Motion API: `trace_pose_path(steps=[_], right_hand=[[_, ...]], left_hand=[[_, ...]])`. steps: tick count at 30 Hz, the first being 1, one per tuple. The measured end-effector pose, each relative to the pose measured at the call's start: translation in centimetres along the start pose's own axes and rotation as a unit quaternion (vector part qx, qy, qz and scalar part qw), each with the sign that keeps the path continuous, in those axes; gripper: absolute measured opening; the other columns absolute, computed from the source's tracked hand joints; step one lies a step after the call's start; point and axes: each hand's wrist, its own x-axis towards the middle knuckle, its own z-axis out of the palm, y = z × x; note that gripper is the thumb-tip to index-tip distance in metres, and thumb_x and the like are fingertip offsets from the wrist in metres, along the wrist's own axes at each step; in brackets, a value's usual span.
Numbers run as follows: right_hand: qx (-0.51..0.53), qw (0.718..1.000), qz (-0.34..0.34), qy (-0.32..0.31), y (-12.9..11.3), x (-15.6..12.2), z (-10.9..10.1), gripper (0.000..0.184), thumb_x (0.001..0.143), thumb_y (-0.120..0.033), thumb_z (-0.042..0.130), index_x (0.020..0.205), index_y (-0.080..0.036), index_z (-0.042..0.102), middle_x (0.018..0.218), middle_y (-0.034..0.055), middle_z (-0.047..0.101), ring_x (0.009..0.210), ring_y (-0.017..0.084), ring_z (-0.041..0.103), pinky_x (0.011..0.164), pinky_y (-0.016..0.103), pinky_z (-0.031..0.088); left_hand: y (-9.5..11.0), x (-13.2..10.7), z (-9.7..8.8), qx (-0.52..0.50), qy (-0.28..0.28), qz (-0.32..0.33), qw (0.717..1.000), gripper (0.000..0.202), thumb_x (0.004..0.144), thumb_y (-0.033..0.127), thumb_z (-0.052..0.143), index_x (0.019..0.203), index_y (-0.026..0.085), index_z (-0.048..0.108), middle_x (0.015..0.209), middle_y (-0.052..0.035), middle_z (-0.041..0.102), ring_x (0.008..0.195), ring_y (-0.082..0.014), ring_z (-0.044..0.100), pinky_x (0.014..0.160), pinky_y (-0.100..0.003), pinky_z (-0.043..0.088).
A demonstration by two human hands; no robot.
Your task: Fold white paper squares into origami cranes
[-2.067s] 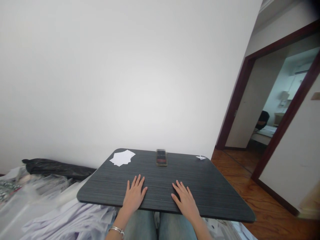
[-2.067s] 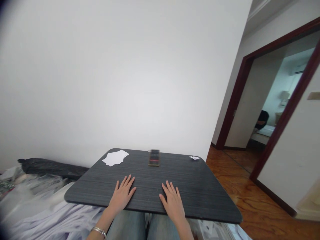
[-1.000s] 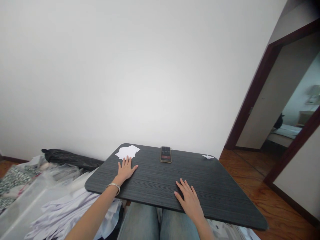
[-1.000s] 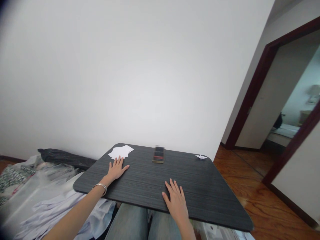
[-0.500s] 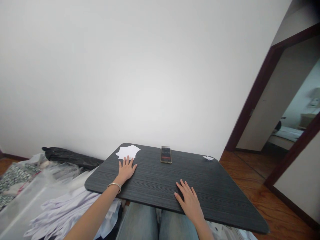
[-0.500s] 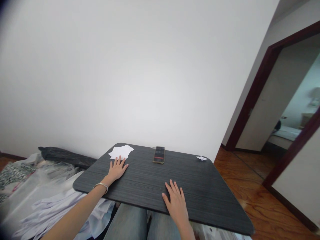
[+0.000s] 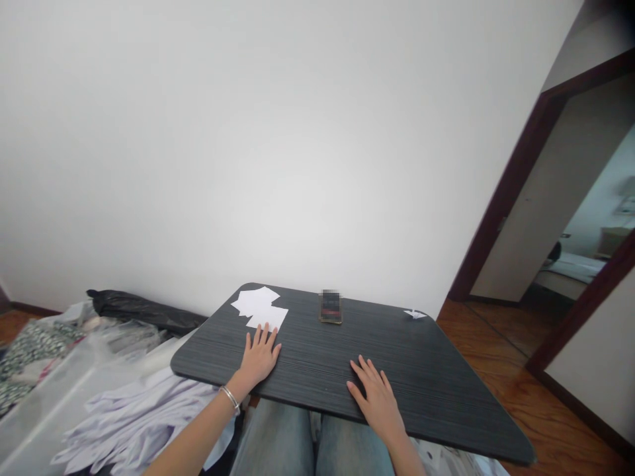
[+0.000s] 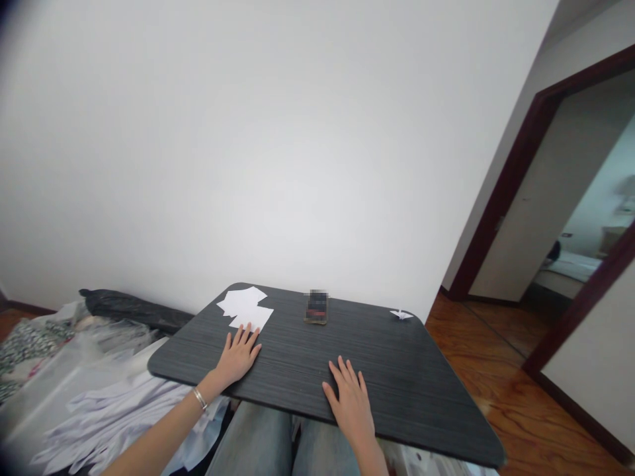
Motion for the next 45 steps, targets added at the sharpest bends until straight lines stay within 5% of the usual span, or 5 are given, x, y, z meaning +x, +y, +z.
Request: trace_pose_path(steps=[18,28,35,39,45], right_hand=[[0.002,1.000,-0.001,-0.001,0.2,0.1,0.1,0.052,0.088,-0.048,0.033,0.132,-0.023,0.043,0.142,0.0031,0.034,0.133,0.023,0.027,0.107,0.044,0.020],[0.009,1.000,0.006,-0.004,-0.1,0.0,-0.4,0.050,0.088,-0.044,0.033,0.132,-0.022,0.042,0.143,0.0030,0.033,0.133,0.022,0.026,0.108,0.043,0.019],[0.012,1.000,0.004,-0.004,-0.2,0.0,-0.6,0.049,0.088,-0.042,0.033,0.132,-0.022,0.043,0.142,0.0040,0.034,0.133,0.023,0.027,0.107,0.044,0.019],[0.016,1.000,-0.001,0.008,0.0,0.0,-0.4,0.048,0.088,-0.042,0.035,0.131,-0.022,0.044,0.142,0.0049,0.036,0.132,0.024,0.028,0.107,0.045,0.020],[0.026,0.999,-0.011,0.019,0.1,0.0,-0.2,0.048,0.088,-0.042,0.036,0.130,-0.022,0.045,0.141,0.0062,0.037,0.132,0.025,0.029,0.106,0.047,0.021]], left_hand=[[3.6,-3.8,-5.6,-0.181,-0.116,0.307,0.927,0.040,0.093,0.029,0.027,0.131,0.039,0.038,0.142,0.0083,0.035,0.134,-0.0129,0.025,0.111,-0.040,0.014],[3.1,-3.2,-6.1,-0.287,-0.199,0.303,0.887,0.036,0.092,0.029,0.030,0.112,0.038,0.058,0.133,0.0095,0.047,0.134,-0.0132,0.025,0.112,-0.041,0.009],[3.8,-2.2,-2.6,-0.263,-0.117,0.187,0.939,0.067,0.083,0.057,0.035,0.138,0.020,0.028,0.147,-0.0101,0.024,0.135,-0.0227,0.021,0.110,-0.044,0.014],[5.8,-2.4,-2.1,-0.215,-0.117,0.212,0.946,0.077,0.081,0.063,0.033,0.142,0.023,0.011,0.149,-0.0084,0.015,0.136,-0.0248,0.015,0.109,-0.049,0.008],[7.3,-2.5,-2.5,-0.193,-0.125,0.245,0.942,0.078,0.077,0.067,0.033,0.141,0.025,0.018,0.148,-0.0073,0.020,0.136,-0.0281,0.014,0.107,-0.055,0.006]])
